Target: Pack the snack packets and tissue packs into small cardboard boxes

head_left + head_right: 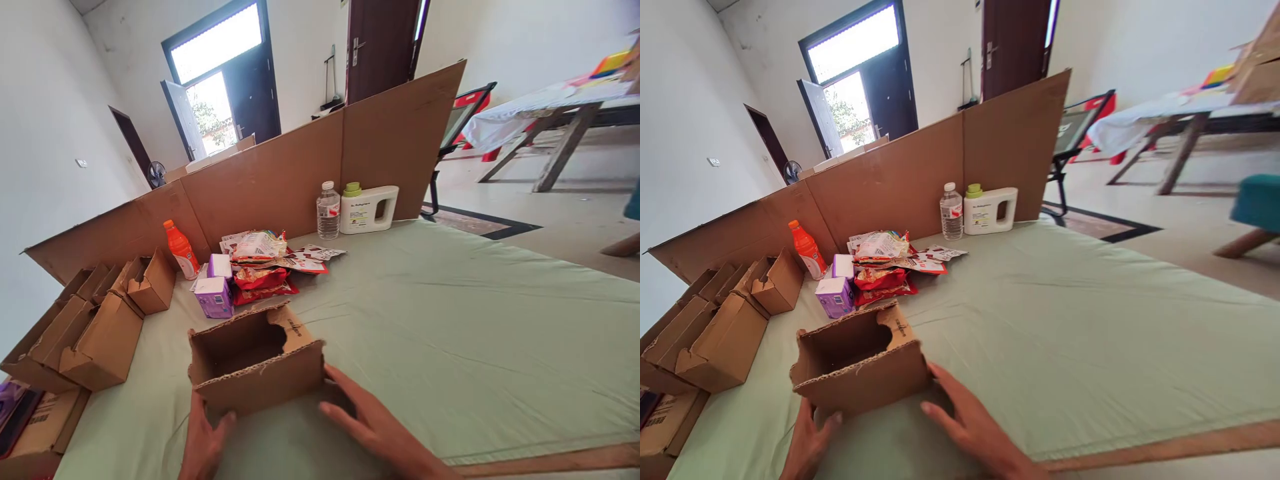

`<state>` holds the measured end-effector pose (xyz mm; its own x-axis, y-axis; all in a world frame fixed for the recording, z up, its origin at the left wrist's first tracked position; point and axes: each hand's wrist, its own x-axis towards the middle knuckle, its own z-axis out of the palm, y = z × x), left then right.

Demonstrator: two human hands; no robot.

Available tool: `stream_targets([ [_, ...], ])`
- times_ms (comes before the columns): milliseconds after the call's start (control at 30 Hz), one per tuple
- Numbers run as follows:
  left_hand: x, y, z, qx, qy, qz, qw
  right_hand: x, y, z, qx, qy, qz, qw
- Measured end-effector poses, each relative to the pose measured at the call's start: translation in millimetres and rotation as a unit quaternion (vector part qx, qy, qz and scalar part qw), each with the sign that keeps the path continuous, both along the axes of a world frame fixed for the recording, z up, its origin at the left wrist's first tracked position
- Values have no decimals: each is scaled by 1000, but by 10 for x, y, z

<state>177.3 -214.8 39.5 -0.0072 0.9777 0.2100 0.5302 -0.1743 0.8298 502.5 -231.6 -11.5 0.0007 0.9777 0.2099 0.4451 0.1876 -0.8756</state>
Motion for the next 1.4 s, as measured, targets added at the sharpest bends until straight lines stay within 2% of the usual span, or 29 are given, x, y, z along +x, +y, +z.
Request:
stream_targets([
  [133, -16, 281, -66, 18, 29, 16, 999, -309, 147, -159, 84, -145, 5, 986],
  [267, -203, 468, -30, 35, 99, 18, 994, -435, 150, -264, 148, -198, -23, 969],
  [433, -416, 463, -55, 61, 199, 5, 978, -470, 17, -261, 168, -177, -93, 965],
  [600, -473, 397, -117, 62, 253, 3, 965, -456, -31, -146, 176, -163, -48, 970],
  [767, -443, 336, -142, 73, 236, 23, 969, -405, -62, -159, 202, -167, -29, 964],
  [933, -388, 335, -143, 84, 190, 22, 978, -379, -21, -229, 237, -160, -65, 956],
  [1100, -200, 246, -284, 73, 140, -10, 987, -345, 72, -339, 271, -178, -112, 939],
  [1267, -68, 100, -432, 52, 97, -56, 992, -168, -106, -515, 219, -192, -161, 943],
  [1400, -58, 104, -423, 51, 64, -82, 993, -32, -282, -586, 159, -231, -149, 948],
])
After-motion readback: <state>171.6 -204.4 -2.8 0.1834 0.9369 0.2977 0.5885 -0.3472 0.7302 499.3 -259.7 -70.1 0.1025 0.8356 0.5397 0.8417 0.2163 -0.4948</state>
